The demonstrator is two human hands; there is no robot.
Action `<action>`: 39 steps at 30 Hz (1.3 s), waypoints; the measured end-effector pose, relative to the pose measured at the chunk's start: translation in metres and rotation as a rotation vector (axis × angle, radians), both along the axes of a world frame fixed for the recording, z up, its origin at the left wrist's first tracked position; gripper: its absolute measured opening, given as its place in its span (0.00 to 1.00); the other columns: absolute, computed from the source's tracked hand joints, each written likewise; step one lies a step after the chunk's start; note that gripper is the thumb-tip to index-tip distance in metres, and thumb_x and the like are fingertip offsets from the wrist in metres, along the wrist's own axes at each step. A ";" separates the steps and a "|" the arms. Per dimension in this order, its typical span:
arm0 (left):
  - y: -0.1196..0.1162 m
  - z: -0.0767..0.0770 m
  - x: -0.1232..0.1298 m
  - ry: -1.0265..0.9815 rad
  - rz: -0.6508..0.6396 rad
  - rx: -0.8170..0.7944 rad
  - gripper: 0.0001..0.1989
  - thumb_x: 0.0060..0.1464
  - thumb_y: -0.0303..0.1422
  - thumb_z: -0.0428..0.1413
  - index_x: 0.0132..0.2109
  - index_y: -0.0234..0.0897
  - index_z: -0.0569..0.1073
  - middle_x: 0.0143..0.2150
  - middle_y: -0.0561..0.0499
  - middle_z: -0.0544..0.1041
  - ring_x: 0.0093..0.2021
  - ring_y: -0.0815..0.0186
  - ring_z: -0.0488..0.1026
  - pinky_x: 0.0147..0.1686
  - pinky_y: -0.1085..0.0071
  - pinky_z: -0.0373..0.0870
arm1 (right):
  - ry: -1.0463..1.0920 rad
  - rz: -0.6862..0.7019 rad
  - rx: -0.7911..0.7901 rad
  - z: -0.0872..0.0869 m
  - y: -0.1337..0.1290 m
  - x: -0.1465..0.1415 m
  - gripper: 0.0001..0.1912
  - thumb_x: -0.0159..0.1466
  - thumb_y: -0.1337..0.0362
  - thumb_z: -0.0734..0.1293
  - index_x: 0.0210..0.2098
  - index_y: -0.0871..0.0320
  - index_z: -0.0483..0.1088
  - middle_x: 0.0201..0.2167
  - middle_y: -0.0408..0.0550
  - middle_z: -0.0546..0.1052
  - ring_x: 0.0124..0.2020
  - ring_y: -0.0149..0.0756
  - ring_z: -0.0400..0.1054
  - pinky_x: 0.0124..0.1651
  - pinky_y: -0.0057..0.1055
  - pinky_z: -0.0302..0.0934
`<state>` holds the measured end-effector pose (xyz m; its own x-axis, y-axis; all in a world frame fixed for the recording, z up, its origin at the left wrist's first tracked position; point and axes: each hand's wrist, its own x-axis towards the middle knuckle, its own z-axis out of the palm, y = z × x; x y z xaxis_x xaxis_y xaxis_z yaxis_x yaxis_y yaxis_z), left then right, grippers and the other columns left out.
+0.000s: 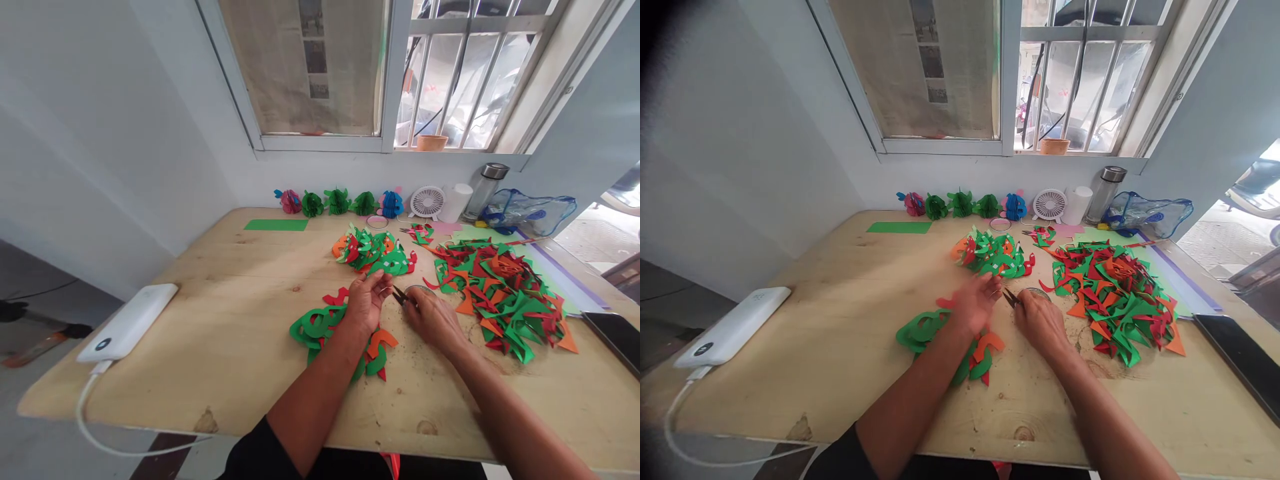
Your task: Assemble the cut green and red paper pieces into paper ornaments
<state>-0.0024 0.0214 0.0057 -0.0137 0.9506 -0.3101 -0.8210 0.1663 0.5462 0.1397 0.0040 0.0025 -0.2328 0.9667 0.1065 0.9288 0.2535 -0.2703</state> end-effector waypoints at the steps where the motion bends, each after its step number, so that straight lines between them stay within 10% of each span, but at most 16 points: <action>1: 0.000 0.000 0.000 0.003 0.000 0.004 0.10 0.38 0.27 0.63 0.30 0.32 0.69 0.25 0.50 0.76 0.24 0.71 0.72 0.28 0.74 0.66 | 0.043 -0.043 -0.004 0.000 0.001 0.001 0.07 0.62 0.64 0.57 0.32 0.56 0.64 0.27 0.47 0.74 0.28 0.34 0.65 0.26 0.28 0.44; 11: -0.007 0.004 0.007 0.027 -0.042 0.036 0.14 0.32 0.28 0.65 0.27 0.34 0.68 0.23 0.53 0.74 0.23 0.72 0.71 0.27 0.74 0.65 | 1.356 -0.279 -0.272 0.002 0.011 0.004 0.17 0.51 0.50 0.67 0.28 0.56 0.62 0.18 0.40 0.71 0.16 0.27 0.60 0.19 0.24 0.53; 16: -0.009 0.001 0.012 0.085 -0.073 0.052 0.14 0.32 0.29 0.65 0.27 0.34 0.67 0.23 0.54 0.74 0.23 0.72 0.71 0.28 0.73 0.64 | 1.684 -0.279 -0.298 0.017 0.007 0.003 0.18 0.47 0.52 0.72 0.28 0.58 0.65 0.22 0.42 0.73 0.17 0.25 0.62 0.18 0.22 0.54; 39: -0.006 -0.009 0.014 0.329 -0.086 0.141 0.11 0.37 0.34 0.64 0.29 0.33 0.72 0.23 0.51 0.75 0.24 0.70 0.71 0.26 0.74 0.64 | 1.473 -0.243 -0.112 0.013 0.009 0.006 0.17 0.49 0.55 0.70 0.34 0.58 0.67 0.22 0.40 0.73 0.18 0.23 0.55 0.20 0.23 0.48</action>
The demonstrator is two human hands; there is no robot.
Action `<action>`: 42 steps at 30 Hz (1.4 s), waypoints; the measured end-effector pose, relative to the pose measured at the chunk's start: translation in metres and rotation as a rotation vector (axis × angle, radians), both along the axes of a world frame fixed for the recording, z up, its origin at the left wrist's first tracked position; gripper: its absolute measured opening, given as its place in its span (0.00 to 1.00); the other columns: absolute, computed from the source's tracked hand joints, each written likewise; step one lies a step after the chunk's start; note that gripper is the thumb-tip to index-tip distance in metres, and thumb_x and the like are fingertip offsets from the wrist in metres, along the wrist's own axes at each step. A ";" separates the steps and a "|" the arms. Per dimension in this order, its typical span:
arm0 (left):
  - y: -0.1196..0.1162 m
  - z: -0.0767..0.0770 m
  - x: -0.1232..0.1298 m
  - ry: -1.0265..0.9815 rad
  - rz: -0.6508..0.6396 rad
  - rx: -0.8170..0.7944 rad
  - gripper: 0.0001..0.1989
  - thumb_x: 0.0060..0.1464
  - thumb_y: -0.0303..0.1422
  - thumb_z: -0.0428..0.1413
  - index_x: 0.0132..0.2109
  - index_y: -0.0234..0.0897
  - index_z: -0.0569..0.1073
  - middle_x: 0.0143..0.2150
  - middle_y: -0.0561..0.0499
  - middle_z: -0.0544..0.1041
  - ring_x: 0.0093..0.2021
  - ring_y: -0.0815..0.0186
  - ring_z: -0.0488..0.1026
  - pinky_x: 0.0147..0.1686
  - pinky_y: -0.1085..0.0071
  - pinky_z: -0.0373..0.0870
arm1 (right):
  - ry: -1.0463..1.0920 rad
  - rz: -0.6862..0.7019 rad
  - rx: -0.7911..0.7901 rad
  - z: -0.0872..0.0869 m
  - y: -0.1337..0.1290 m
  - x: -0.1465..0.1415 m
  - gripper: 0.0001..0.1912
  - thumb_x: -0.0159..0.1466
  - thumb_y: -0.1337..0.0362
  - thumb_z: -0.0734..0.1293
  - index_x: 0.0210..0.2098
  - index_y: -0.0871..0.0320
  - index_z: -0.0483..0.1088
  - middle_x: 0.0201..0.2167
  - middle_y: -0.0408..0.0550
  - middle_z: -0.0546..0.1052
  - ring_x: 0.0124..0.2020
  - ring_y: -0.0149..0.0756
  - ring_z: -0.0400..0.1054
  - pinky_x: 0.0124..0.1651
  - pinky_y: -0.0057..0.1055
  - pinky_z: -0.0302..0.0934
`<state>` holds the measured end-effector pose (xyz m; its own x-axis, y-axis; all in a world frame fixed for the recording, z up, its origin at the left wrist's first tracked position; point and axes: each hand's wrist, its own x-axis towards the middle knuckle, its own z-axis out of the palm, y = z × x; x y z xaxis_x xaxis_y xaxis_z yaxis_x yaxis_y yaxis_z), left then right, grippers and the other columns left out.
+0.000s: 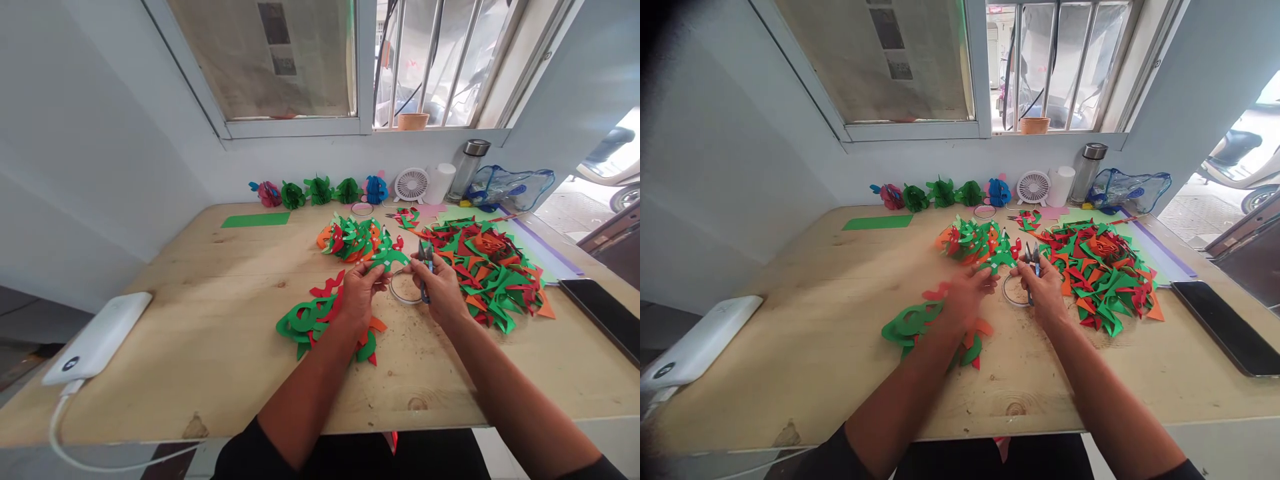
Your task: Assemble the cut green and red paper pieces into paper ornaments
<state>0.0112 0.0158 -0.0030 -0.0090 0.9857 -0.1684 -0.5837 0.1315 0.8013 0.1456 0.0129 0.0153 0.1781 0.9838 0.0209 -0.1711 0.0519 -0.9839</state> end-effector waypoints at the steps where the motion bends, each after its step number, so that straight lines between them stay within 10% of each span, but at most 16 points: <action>1: 0.000 0.001 0.000 -0.019 0.017 -0.011 0.12 0.37 0.33 0.64 0.29 0.33 0.71 0.24 0.51 0.76 0.24 0.70 0.72 0.26 0.74 0.64 | 0.008 -0.020 -0.001 0.000 0.001 0.001 0.17 0.49 0.54 0.70 0.34 0.58 0.67 0.21 0.40 0.72 0.18 0.23 0.55 0.20 0.23 0.48; 22: 0.000 0.009 -0.004 -0.187 0.093 0.030 0.12 0.39 0.33 0.63 0.30 0.34 0.70 0.26 0.51 0.76 0.26 0.70 0.73 0.31 0.73 0.66 | -0.263 0.318 -0.057 -0.002 -0.009 -0.011 0.21 0.57 0.45 0.63 0.28 0.59 0.69 0.17 0.38 0.60 0.16 0.24 0.48 0.17 0.24 0.40; 42: -0.003 0.010 0.004 -0.245 0.042 0.009 0.13 0.36 0.32 0.65 0.29 0.34 0.71 0.26 0.52 0.75 0.33 0.66 0.74 0.40 0.67 0.67 | -0.364 0.312 0.040 -0.008 -0.011 -0.015 0.24 0.60 0.46 0.59 0.19 0.57 0.60 0.15 0.38 0.57 0.17 0.26 0.48 0.20 0.26 0.42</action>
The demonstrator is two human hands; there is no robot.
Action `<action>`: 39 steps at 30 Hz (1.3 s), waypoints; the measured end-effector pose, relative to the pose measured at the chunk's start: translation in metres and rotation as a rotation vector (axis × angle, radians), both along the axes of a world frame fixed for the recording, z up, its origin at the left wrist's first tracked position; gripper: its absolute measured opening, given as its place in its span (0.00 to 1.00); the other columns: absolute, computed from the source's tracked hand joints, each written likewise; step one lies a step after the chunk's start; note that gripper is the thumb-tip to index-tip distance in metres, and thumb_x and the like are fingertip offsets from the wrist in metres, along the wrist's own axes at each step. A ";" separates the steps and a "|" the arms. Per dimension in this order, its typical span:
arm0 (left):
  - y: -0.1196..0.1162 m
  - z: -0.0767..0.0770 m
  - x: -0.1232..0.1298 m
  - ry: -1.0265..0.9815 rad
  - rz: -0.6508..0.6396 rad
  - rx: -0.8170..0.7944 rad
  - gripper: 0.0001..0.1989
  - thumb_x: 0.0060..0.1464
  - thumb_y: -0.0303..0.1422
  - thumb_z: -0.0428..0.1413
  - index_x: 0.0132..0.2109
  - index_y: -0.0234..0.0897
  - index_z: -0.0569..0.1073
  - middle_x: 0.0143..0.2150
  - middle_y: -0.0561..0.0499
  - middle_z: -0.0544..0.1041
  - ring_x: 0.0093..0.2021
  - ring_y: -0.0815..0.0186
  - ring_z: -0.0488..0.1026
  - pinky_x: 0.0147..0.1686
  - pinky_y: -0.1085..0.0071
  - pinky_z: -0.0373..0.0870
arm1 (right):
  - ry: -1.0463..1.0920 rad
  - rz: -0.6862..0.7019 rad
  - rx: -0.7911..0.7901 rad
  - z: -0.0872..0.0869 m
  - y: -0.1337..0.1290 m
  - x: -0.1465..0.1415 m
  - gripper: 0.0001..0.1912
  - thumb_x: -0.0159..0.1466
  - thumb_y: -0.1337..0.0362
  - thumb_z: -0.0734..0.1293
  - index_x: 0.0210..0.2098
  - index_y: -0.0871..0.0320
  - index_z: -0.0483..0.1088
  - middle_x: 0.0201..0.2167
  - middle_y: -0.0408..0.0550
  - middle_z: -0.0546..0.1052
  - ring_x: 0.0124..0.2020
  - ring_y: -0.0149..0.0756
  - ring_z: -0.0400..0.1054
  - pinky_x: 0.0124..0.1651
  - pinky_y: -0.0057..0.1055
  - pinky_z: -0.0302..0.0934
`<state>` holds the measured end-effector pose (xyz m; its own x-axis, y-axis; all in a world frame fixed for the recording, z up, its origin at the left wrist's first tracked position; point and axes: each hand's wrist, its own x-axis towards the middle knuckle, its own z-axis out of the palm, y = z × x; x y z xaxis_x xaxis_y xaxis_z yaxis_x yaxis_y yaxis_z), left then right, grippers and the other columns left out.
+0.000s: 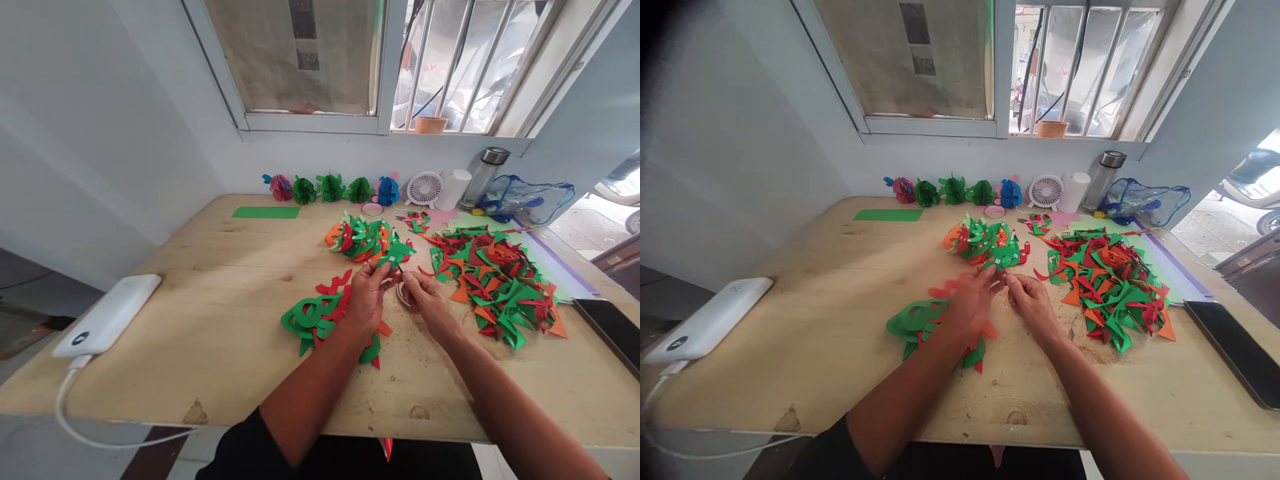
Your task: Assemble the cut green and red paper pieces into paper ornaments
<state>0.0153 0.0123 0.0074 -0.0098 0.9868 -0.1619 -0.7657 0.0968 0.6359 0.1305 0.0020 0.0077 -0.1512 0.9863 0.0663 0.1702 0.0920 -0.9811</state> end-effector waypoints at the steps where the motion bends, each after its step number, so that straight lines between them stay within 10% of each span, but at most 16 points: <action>1: 0.000 0.000 0.000 0.000 -0.001 0.004 0.13 0.36 0.32 0.65 0.29 0.34 0.71 0.26 0.52 0.75 0.33 0.66 0.74 0.41 0.66 0.67 | 0.000 -0.004 0.001 0.000 0.000 0.000 0.24 0.60 0.45 0.59 0.19 0.57 0.60 0.15 0.38 0.57 0.17 0.26 0.48 0.20 0.26 0.43; 39: 0.001 -0.004 -0.001 -0.017 -0.046 0.063 0.09 0.39 0.31 0.64 0.29 0.34 0.71 0.27 0.52 0.75 0.30 0.69 0.72 0.39 0.67 0.67 | -0.088 -0.067 0.042 0.008 -0.002 -0.002 0.21 0.60 0.48 0.60 0.19 0.58 0.60 0.14 0.37 0.55 0.16 0.24 0.47 0.19 0.25 0.41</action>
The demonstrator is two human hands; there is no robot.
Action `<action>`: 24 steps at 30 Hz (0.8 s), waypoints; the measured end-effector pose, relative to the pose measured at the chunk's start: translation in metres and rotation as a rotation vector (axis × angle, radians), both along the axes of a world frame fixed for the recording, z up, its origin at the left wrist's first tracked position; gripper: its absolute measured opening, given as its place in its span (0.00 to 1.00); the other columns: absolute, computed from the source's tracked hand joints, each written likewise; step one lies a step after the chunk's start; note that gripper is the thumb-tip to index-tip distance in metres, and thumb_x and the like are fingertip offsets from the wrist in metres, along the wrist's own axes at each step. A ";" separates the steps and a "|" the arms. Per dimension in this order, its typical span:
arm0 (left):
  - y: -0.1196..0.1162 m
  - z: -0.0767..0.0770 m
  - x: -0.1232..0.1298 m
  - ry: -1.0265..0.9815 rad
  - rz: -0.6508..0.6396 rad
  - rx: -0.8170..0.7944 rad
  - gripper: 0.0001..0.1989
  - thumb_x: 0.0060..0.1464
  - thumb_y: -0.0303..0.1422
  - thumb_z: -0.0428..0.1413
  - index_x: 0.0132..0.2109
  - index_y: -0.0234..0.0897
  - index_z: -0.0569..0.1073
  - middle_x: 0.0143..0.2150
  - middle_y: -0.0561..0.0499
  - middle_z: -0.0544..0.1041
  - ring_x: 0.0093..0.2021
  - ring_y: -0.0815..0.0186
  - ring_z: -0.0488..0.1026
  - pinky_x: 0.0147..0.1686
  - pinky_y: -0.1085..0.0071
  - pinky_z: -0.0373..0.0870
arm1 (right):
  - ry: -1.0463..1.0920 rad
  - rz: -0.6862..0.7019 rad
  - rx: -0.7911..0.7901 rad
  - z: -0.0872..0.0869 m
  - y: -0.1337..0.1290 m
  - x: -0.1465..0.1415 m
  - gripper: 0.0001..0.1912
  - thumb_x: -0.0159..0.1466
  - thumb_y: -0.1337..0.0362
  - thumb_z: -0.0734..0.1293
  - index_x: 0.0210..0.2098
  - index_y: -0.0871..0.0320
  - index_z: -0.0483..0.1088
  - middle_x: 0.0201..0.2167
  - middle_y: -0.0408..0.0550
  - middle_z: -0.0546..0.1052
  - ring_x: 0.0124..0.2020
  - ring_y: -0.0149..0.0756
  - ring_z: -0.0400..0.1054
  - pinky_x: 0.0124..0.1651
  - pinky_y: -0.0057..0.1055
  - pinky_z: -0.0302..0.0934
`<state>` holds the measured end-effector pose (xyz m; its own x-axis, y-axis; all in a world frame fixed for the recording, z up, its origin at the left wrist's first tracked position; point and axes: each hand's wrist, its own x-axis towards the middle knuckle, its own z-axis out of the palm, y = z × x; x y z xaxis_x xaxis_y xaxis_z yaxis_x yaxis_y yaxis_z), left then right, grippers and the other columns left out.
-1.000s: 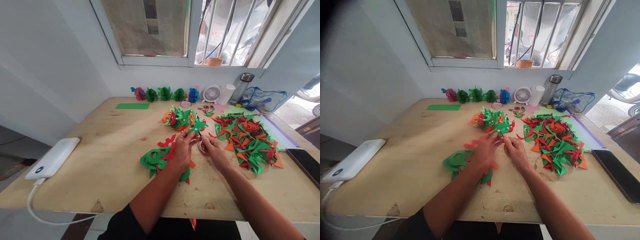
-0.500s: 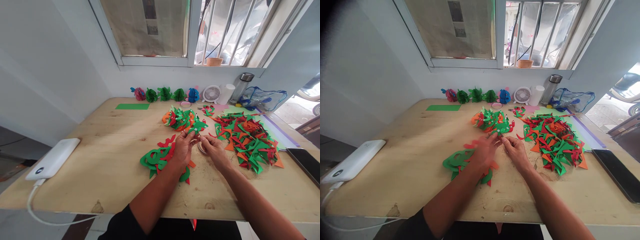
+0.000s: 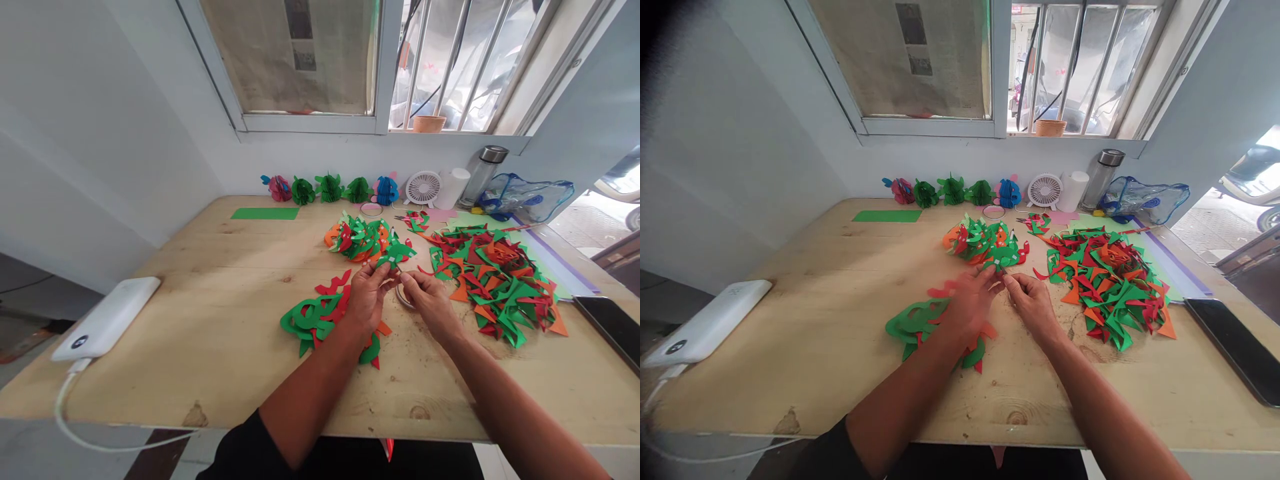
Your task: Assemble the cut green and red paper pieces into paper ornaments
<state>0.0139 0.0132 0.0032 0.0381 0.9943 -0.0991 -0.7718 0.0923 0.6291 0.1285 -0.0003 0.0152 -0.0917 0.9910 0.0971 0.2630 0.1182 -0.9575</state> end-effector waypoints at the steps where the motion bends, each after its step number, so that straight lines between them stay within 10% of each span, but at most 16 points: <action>1: 0.000 0.000 0.000 0.001 0.004 0.000 0.10 0.39 0.31 0.64 0.29 0.34 0.71 0.27 0.52 0.75 0.30 0.69 0.72 0.39 0.67 0.67 | -0.004 0.002 0.005 0.000 0.000 0.000 0.21 0.60 0.48 0.60 0.20 0.58 0.60 0.14 0.37 0.56 0.16 0.24 0.47 0.19 0.25 0.41; 24: 0.000 0.003 -0.001 -0.018 -0.001 -0.030 0.12 0.38 0.31 0.65 0.29 0.34 0.70 0.27 0.53 0.75 0.30 0.69 0.72 0.39 0.66 0.68 | -0.048 0.006 0.014 0.000 0.001 0.001 0.20 0.60 0.50 0.60 0.23 0.60 0.66 0.14 0.37 0.55 0.17 0.24 0.47 0.19 0.25 0.41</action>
